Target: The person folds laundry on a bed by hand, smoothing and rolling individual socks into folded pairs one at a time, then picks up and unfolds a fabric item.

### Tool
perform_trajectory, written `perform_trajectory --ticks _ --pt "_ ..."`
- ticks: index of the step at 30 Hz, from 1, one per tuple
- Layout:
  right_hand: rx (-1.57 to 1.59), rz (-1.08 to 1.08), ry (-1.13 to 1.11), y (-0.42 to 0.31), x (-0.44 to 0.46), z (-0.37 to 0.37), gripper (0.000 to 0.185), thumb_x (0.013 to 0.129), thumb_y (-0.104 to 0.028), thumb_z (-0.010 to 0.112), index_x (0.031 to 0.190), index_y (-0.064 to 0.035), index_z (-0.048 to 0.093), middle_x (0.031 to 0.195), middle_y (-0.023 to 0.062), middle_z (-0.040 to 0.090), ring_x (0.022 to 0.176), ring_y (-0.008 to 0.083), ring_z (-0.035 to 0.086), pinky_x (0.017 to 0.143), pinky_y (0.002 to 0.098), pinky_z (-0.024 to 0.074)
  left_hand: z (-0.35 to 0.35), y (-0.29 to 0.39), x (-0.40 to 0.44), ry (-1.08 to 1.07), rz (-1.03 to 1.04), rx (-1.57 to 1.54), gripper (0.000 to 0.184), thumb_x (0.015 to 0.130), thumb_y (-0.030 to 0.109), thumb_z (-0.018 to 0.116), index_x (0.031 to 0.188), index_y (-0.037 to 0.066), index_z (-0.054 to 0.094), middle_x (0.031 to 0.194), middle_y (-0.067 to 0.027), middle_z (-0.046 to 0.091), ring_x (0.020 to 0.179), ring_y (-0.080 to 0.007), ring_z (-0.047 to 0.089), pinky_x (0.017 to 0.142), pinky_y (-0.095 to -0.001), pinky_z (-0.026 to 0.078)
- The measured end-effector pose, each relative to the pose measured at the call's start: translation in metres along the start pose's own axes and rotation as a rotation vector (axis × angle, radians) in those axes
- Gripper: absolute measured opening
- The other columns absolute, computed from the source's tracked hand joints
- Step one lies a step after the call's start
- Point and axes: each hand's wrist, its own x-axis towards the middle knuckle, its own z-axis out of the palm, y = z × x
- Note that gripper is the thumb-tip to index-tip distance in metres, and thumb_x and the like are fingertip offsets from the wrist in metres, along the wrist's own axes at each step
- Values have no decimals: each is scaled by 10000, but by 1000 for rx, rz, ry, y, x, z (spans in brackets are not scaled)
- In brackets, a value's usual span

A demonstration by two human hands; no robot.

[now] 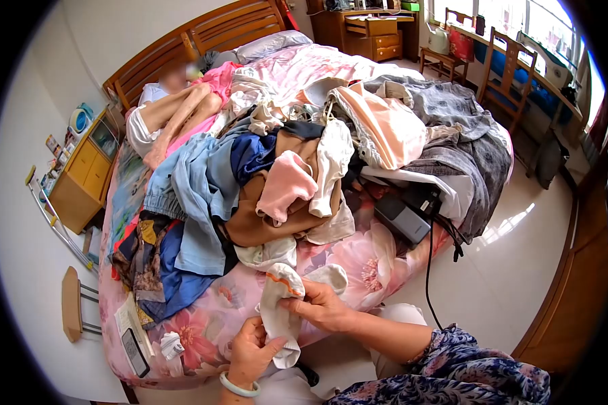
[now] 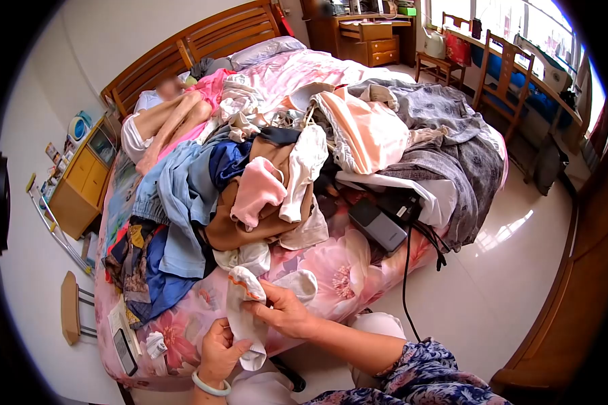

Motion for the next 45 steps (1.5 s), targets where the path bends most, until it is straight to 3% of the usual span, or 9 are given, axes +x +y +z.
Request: perform_trajectory --ticks 7,9,11,17,19,21,27,31,45 --pt "-471 -325 47 -5 -5 -11 259 855 -20 625 1107 -28 566 898 34 542 808 86 527 686 250 450 28 -9 5 178 52 51 325 833 -19 637 1134 -28 514 969 -91 635 851 -143 617 735 -275 515" --pt "-491 -302 24 -6 -6 -15 306 844 -19 652 1137 -31 565 902 32 557 846 78 532 706 242 456 32 -9 8 344 -21 386 147 870 25 567 1002 -36 590 787 -91 634 700 -136 590 630 -288 480" --pt "-647 -350 174 -8 -6 -24 329 841 -24 658 1156 -42 568 873 0 545 790 71 516 675 247 453 34 -6 15 473 214 693 179 879 21 499 993 -50 617 701 -141 599 628 -180 566 600 -321 461" --pt "-519 -183 300 -27 3 -33 287 881 -64 648 1161 -62 585 819 -57 546 719 22 497 618 204 428 17 14 15 490 258 688 168 910 50 531 1018 -45 619 700 -63 602 609 -118 518 571 -278 436" --pt "-517 -109 330 -19 7 -40 287 873 -46 653 1153 -69 596 811 -83 550 715 4 496 605 189 416 5 11 11 433 59 304 166 927 91 557 1004 -43 616 694 16 564 596 -48 450 529 -227 379" --pt "-186 -194 287 -13 12 -37 103 882 -81 648 968 -68 593 748 -63 495 681 35 429 588 229 398 4 3 11 429 107 304 155 935 112 564 987 -26 609 721 59 523 617 -6 406 522 -184 325" --pt "-400 -123 199 -8 1 -19 308 857 -47 643 1148 -98 558 861 -75 495 763 27 448 669 211 404 10 -10 24 585 205 -56 158 970 157 505 990 13 568 770 47 531 670 -29 433 581 -199 356" --pt "-42 -2 314 -29 6 -20 188 862 -83 633 1044 -100 585 776 -66 540 625 28 464 515 204 378 18 3 28 752 308 699 175 980 160 473 985 1 545 697 -15 516 616 -99 448 554 -275 389" --pt "308 150 239 -26 11 -29 215 869 -211 668 1026 -97 575 870 -10 628 698 77 587 566 233 478 16 -12 26 630 255 738 165 973 172 529 931 13 546 690 1 479 615 -77 402 537 -256 353"
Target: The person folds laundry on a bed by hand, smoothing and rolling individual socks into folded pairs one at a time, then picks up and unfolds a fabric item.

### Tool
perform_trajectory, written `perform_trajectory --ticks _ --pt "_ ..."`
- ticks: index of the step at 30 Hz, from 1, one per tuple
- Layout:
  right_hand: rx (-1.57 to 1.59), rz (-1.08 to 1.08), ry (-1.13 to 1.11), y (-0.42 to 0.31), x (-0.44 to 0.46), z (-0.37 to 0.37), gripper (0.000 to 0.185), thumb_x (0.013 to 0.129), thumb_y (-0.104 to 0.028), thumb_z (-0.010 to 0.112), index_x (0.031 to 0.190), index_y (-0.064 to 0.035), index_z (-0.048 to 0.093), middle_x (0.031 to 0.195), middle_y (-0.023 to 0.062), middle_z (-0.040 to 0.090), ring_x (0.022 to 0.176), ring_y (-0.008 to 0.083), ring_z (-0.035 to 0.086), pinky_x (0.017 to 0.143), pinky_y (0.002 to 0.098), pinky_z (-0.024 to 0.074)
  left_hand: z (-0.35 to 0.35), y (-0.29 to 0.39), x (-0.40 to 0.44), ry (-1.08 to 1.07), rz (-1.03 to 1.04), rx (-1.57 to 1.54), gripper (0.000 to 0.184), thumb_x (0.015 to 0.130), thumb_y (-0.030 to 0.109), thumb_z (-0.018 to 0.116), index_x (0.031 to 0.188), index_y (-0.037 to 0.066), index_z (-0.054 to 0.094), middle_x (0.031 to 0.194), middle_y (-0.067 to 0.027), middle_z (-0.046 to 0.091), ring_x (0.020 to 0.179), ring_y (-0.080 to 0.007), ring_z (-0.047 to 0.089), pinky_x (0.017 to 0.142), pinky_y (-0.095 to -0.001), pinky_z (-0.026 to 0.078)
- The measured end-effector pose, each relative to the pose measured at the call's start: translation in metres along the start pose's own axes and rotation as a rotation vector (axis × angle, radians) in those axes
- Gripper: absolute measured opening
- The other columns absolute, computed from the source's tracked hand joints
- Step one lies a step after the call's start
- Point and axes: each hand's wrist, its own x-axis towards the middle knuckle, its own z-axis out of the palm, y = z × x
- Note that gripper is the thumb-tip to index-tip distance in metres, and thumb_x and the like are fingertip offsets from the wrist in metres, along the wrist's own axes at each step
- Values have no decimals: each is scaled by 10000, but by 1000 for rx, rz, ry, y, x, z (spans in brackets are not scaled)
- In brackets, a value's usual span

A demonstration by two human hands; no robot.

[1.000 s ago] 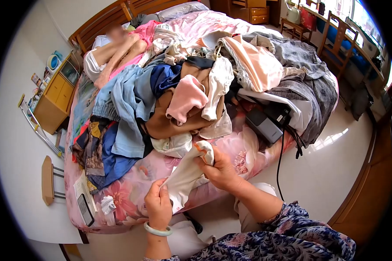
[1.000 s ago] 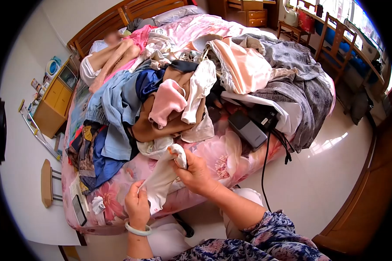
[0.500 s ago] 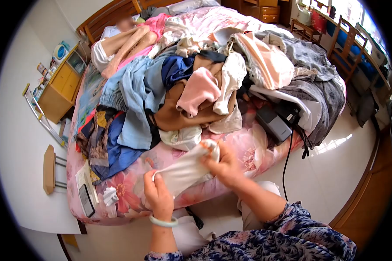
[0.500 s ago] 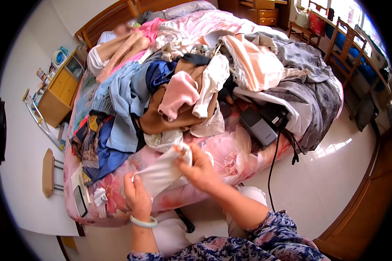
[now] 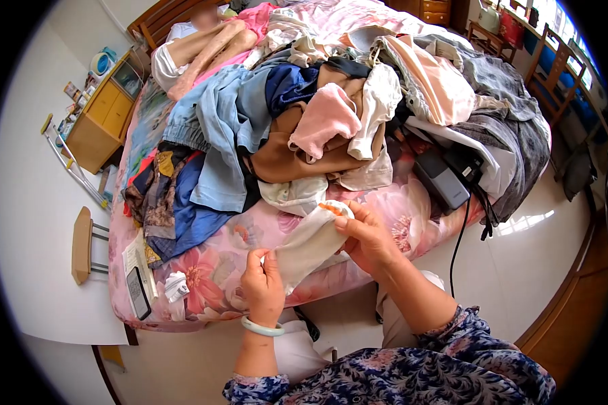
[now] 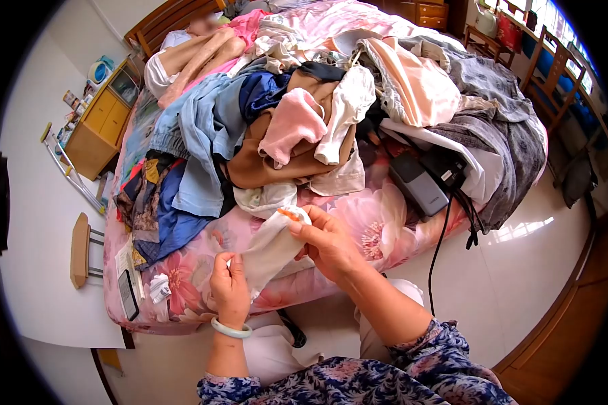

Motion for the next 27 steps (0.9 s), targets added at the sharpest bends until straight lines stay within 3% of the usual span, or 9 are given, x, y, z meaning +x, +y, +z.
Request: perform_trajectory --ticks 3,9,11,15,20,22,26,27 --pt "-19 -8 -53 4 1 -7 186 880 -219 648 1007 -100 583 860 -20 616 683 73 568 571 228 475 -1 -11 2 44 44 -98 160 976 169 527 925 18 544 713 18 486 635 -66 405 546 -246 351" --pt "-172 -115 80 4 5 -6 137 911 -205 602 957 -76 604 808 -24 589 656 65 531 575 217 458 -13 3 1 100 -4 -403 155 975 163 536 906 24 541 721 58 456 640 -38 363 555 -200 320" --pt "-177 -244 168 2 11 -14 122 925 -179 576 935 -63 609 803 -12 598 653 63 529 561 223 450 -14 7 1 58 -17 -409 152 973 162 538 905 27 541 717 60 449 638 -35 355 553 -195 313" --pt "-33 -228 160 -4 11 -15 99 914 -131 555 942 -60 619 835 8 623 672 63 540 574 211 438 -13 8 -1 -24 -70 -395 161 972 168 537 880 36 544 752 68 443 669 -32 344 585 -191 306" --pt "-129 -193 131 -11 4 0 256 855 -47 519 1085 -71 630 867 0 622 677 58 537 535 211 441 -12 3 2 -93 -129 -482 150 974 158 535 897 30 544 723 65 443 640 -28 347 547 -187 299" --pt "-291 -172 82 -6 5 -14 272 886 -68 517 1138 -69 617 870 -15 605 691 51 531 539 216 445 -12 5 3 -137 -165 -497 149 975 155 531 899 29 545 727 65 443 643 -27 348 551 -184 298" --pt "-413 -167 54 -2 6 -10 202 942 -97 519 1113 -45 612 829 -37 572 702 34 504 601 204 432 -9 9 5 34 -42 -349 152 966 167 540 901 31 549 735 36 477 652 -54 390 577 -211 346" --pt "-491 -293 63 4 9 -13 178 938 -93 539 1094 -41 608 822 -38 568 708 31 498 605 202 426 -10 10 4 88 29 -232 139 961 159 543 924 26 554 730 12 507 647 -70 430 572 -226 373"
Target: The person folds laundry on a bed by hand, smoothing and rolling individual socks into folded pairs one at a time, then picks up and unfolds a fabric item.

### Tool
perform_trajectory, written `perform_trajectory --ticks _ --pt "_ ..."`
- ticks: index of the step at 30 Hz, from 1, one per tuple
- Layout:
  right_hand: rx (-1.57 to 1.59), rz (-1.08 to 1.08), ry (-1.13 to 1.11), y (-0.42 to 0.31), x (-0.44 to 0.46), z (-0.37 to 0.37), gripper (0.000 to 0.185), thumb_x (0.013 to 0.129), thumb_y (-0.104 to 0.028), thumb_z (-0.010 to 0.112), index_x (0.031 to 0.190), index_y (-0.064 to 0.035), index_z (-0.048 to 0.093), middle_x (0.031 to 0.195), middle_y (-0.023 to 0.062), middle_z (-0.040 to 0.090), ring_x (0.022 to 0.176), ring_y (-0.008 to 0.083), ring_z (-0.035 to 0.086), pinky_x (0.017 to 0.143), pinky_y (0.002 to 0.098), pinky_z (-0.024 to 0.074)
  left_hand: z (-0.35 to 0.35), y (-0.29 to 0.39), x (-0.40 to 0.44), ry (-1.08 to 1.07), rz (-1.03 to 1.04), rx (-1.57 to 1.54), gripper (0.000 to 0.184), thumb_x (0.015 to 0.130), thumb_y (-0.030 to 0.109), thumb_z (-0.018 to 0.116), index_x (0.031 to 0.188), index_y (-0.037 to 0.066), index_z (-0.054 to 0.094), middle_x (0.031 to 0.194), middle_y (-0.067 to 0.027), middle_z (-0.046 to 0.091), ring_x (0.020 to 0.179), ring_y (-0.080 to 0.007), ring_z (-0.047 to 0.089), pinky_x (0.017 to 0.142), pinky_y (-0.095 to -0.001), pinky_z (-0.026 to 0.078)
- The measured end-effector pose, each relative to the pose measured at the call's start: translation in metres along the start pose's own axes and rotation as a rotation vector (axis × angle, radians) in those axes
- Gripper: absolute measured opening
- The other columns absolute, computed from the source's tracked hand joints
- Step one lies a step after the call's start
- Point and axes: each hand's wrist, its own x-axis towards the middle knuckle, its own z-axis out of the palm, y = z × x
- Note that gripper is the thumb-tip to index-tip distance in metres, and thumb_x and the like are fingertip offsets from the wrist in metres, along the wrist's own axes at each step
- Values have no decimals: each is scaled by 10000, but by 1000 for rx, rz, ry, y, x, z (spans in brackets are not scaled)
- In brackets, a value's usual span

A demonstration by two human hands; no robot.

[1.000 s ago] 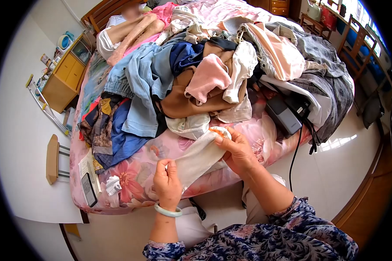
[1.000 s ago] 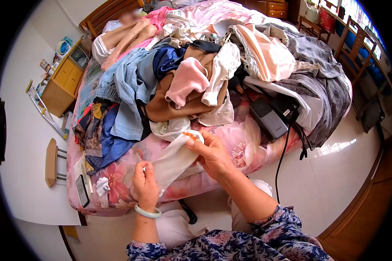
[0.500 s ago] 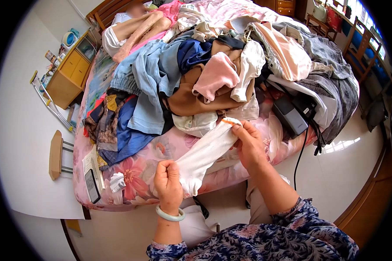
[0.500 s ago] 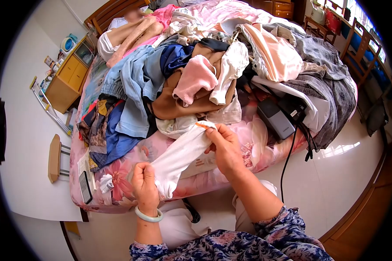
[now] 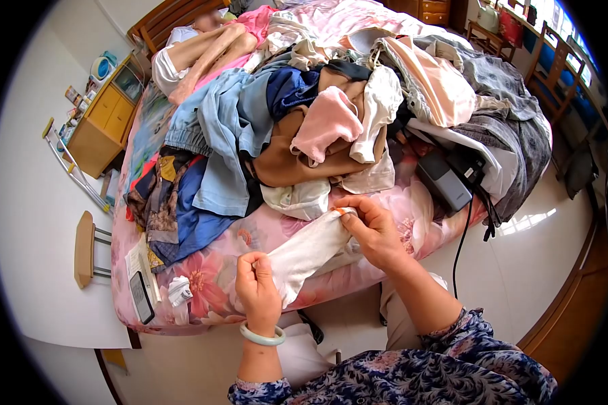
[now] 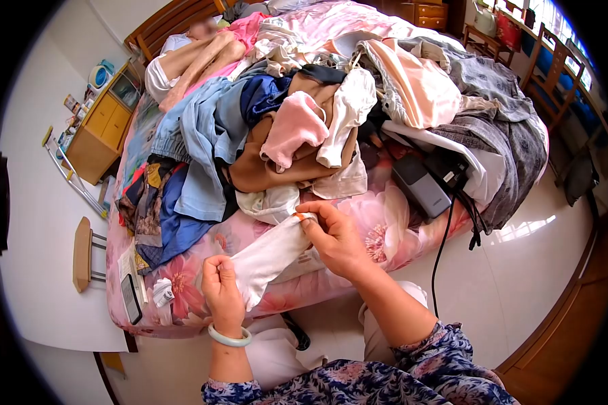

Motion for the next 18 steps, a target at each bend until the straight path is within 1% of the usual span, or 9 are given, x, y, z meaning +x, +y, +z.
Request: perform_trajectory --ticks 1,3,7,9,10,13,15,17,18 --pt "-76 -122 28 5 1 0 157 934 -89 559 1075 -37 604 815 -40 564 713 28 492 608 199 420 -1 -1 -3 -2 0 1 139 961 159 543 924 26 554 730 12 507 647 -70 430 572 -226 373" --pt "-62 -103 2 7 1 -4 145 932 -92 573 1063 -35 598 818 -38 565 715 27 491 613 197 416 -3 -3 -9 -22 53 234 137 948 155 553 940 18 555 773 -67 587 664 -161 519 608 -285 430" --pt "3 -42 -84 5 -4 1 133 931 -107 590 1043 -34 585 821 -38 565 704 21 482 616 190 405 -2 -15 -3 -139 -62 283 149 924 136 570 997 7 572 884 -132 629 773 -252 583 696 -349 460" --pt "9 -14 -100 1 -9 9 140 929 -109 592 1047 -35 586 819 -40 565 698 20 480 614 189 402 10 4 4 -64 327 329 199 895 120 597 1055 3 584 951 -138 629 880 -292 592 773 -402 457" --pt "12 9 -114 0 -10 11 146 928 -112 595 1051 -35 587 816 -42 565 693 18 478 611 188 399 13 15 6 -130 353 353 282 870 98 622 1130 -3 579 1037 -154 623 970 -280 602 850 -368 469" --pt "-53 -83 -205 3 -11 9 184 923 -106 593 1090 -30 581 838 -40 573 715 12 481 630 185 410 32 23 17 -219 456 320 306 839 119 663 1119 11 600 993 -125 627 916 -291 582 808 -400 446" --pt "82 -7 -280 -5 -14 8 255 914 -81 581 1158 -19 546 901 -8 585 766 45 515 703 207 441 36 24 21 -215 429 289 285 816 99 684 1086 20 642 994 -112 632 871 -281 587 785 -382 453" --pt "544 48 -264 -11 -12 8 311 913 -54 559 1215 -12 496 972 28 584 844 96 545 785 245 455 36 23 25 -184 486 244 175 839 42 662 1002 -20 670 1001 -120 639 837 -245 607 747 -328 479" --pt "627 96 -252 -16 -13 8 287 918 -36 539 1199 -15 482 1013 49 576 895 138 560 816 275 458 38 22 25 -132 483 199 198 801 30 684 998 28 706 943 -102 627 780 -247 587 709 -333 472"
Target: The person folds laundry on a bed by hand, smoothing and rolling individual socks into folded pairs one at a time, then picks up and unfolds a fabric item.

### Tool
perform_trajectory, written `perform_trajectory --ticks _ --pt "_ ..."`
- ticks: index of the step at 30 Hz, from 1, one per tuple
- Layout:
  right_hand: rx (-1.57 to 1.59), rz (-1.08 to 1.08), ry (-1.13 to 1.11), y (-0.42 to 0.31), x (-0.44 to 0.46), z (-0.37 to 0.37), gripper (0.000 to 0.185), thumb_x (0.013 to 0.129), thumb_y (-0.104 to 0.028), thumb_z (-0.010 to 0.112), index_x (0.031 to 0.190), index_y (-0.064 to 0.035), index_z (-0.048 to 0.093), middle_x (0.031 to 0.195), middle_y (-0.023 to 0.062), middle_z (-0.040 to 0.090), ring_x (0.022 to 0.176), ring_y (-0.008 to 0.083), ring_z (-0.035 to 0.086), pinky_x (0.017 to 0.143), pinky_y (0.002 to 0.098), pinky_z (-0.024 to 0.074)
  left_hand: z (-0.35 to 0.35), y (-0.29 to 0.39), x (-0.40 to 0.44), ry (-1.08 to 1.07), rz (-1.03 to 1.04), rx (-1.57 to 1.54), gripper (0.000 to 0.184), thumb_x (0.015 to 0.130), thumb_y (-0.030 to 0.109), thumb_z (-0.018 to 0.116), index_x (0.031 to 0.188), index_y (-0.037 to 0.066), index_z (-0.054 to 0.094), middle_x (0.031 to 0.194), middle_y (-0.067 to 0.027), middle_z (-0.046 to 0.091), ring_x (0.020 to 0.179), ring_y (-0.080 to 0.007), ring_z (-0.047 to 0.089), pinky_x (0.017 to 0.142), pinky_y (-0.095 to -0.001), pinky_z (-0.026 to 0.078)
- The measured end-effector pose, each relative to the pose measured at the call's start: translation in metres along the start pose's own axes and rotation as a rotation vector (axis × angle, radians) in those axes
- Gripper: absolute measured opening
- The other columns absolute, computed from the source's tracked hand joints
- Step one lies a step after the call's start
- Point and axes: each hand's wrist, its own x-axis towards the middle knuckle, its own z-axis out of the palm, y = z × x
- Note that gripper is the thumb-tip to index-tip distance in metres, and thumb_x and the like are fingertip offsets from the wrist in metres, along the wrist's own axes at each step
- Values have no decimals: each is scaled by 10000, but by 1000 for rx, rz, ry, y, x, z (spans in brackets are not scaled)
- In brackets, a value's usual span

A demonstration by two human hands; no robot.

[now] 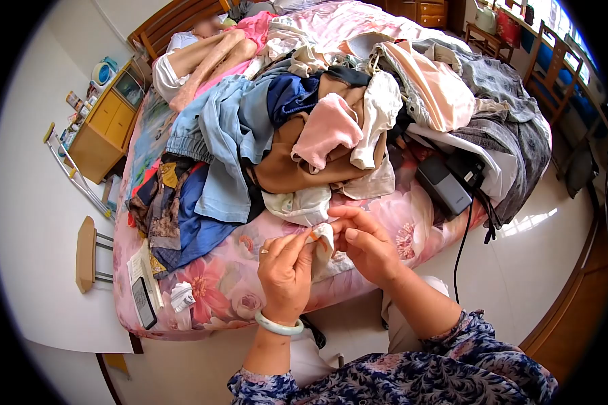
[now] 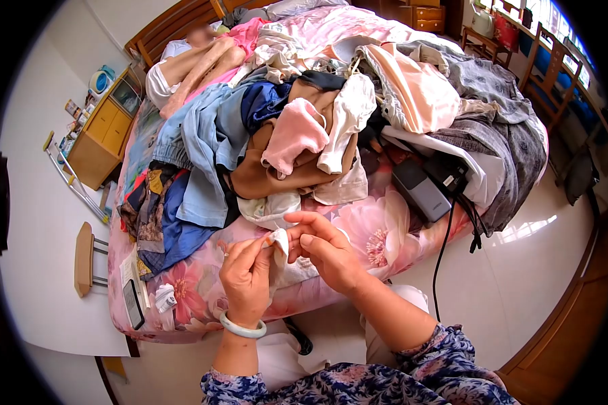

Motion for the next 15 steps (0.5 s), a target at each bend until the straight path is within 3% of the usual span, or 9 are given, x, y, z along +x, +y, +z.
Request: perform_trajectory --ticks 3,6,9,13,15 --pt "-192 -27 -58 16 3 -6 226 927 -35 540 1148 -22 495 1021 40 575 925 121 558 812 265 459 0 1 -4 17 -191 -159 216 804 17 688 1020 14 696 883 -99 611 780 -226 588 685 -311 476" --pt "-199 -39 -11 30 -1 6 176 918 -42 594 1076 -33 517 991 -3 558 897 51 522 777 206 432 -1 11 -2 40 -235 -162 215 820 -5 676 1034 2 690 846 -86 593 759 -210 585 668 -293 475" --pt "-251 -80 33 34 -4 7 142 914 -51 605 1038 -35 537 930 -26 552 834 34 508 728 190 423 4 9 -7 58 -70 -32 142 867 8 637 999 -3 688 846 -78 606 730 -190 580 671 -285 474" --pt "-369 -51 50 23 -5 0 81 915 -86 615 954 -37 564 821 -55 531 718 18 464 627 176 389 -6 8 -5 71 -145 -113 114 927 58 582 953 -16 664 832 -48 612 710 -133 548 659 -266 462" --pt "-392 -99 59 20 -1 -1 76 915 -100 605 931 -39 563 799 -62 519 687 10 439 579 175 355 -14 -2 -8 69 -405 -363 178 971 124 533 920 -10 637 824 -19 599 720 -80 506 639 -248 439"
